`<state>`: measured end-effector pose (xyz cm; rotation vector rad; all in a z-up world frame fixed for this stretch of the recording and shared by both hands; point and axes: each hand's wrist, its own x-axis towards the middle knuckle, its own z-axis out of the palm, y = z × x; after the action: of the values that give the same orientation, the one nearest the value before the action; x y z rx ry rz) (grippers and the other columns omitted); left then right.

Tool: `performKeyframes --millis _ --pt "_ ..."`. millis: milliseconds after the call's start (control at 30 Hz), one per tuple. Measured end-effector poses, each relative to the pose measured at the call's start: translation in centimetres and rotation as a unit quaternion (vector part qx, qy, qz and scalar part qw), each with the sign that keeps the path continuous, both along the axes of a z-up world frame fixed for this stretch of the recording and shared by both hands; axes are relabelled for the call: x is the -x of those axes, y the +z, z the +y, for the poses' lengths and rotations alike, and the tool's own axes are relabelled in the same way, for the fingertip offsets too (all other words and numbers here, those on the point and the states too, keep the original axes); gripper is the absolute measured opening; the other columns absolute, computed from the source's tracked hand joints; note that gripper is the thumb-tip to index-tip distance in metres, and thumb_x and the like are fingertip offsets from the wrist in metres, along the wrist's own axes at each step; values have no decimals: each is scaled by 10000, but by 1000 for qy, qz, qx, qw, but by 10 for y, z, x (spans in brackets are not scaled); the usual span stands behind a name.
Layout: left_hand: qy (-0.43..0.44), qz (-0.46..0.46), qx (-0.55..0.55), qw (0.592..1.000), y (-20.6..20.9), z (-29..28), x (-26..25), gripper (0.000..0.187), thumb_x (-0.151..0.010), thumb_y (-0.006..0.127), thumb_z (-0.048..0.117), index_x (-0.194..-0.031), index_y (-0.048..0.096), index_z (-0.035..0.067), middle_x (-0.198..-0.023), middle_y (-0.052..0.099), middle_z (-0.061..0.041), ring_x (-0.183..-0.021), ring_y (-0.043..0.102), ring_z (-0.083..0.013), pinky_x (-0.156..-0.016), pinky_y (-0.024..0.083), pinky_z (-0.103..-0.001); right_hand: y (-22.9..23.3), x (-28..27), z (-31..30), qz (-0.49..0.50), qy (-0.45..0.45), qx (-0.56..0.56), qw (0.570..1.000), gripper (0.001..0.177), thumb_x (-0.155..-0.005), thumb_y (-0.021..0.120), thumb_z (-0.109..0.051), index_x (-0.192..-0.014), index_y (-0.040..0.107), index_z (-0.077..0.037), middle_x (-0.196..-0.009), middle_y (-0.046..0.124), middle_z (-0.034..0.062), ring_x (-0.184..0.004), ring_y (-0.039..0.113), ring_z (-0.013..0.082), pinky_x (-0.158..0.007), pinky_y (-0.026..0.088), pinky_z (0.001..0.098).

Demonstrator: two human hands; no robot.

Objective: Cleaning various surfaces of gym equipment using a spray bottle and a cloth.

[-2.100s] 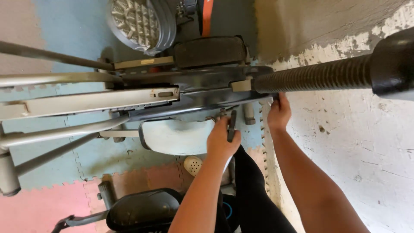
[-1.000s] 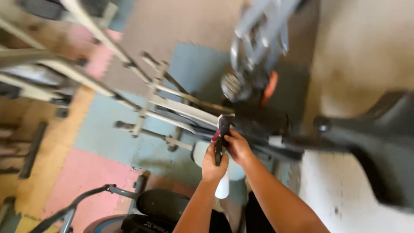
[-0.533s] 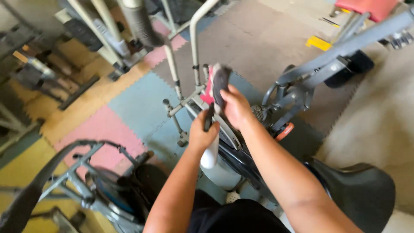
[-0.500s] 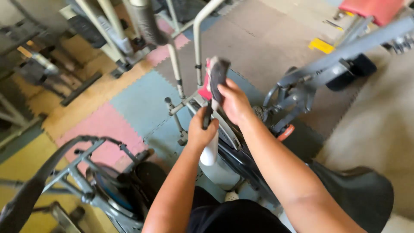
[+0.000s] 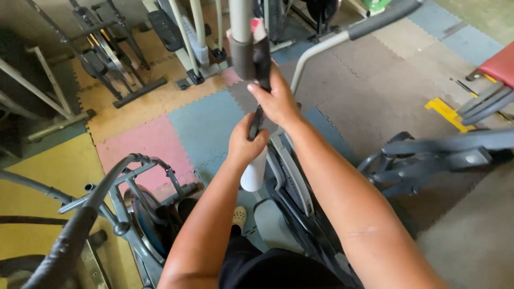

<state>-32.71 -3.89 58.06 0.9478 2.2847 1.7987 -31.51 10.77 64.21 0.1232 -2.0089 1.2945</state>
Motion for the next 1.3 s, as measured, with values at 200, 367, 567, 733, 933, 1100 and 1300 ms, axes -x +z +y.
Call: performKeyframes --millis 200,367,567,733,933,1100,1300 --pt "-192 -37 44 980 -50 41 139 476 -802 714 230 -1242 648 59 -1018 733 -123 -929 684 -207 -857 549 -352 15 24 1 -22 16 27 999 619 -894 828 -117 -1400 485 -21 -1290 632 76 -1207 621 165 -1049 512 330" --pt "-346 -92 255 899 -7 62 199 532 -750 741 232 -1258 703 78 -1131 743 -61 -1009 656 -178 -899 549 -342 9 23 16 -52 -60 -69 994 617 -821 859 -117 -1344 547 -20 -1179 665 77 -1077 648 175 -959 541 348" --pt "-584 34 214 782 -10 113 241 520 -797 738 280 -1283 667 110 -1135 746 -71 -1024 654 -158 -929 548 -334 4 26 46 -102 -28 -138 985 593 -786 903 -121 -1296 611 -43 -1170 700 81 -1069 675 210 -955 546 357" --pt "-620 94 270 731 -11 136 232 399 -807 766 246 -1166 729 77 -1038 757 -81 -971 660 -178 -888 552 -348 -11 15 59 -147 -48 -55 986 617 -747 873 -118 -1287 581 -50 -1145 677 68 -1071 644 219 -929 542 347" --pt "-676 -21 189 712 3 127 216 432 -776 758 175 -1197 713 85 -1072 739 -35 -1007 646 -150 -906 525 -321 37 -14 36 -114 94 48 988 721 -781 866 -204 -1379 487 -65 -1219 639 101 -1160 615 193 -1034 483 381" --pt "-645 -49 235 725 19 114 226 441 -769 752 172 -1201 734 87 -1069 752 -38 -986 647 -143 -886 532 -319 -45 -9 106 72 351 406 840 293 -1111 430 -291 -1164 548 -28 -1107 628 117 -1041 638 258 -994 492 408" --pt "-523 20 270 808 93 83 278 573 -717 703 176 -1289 698 207 -1020 760 -64 -903 650 -159 -804 560 -347 64 22 106 32 29 549 835 622 -980 492 -596 -1341 601 -102 -1254 696 114 -1115 686 310 -972 554 482"
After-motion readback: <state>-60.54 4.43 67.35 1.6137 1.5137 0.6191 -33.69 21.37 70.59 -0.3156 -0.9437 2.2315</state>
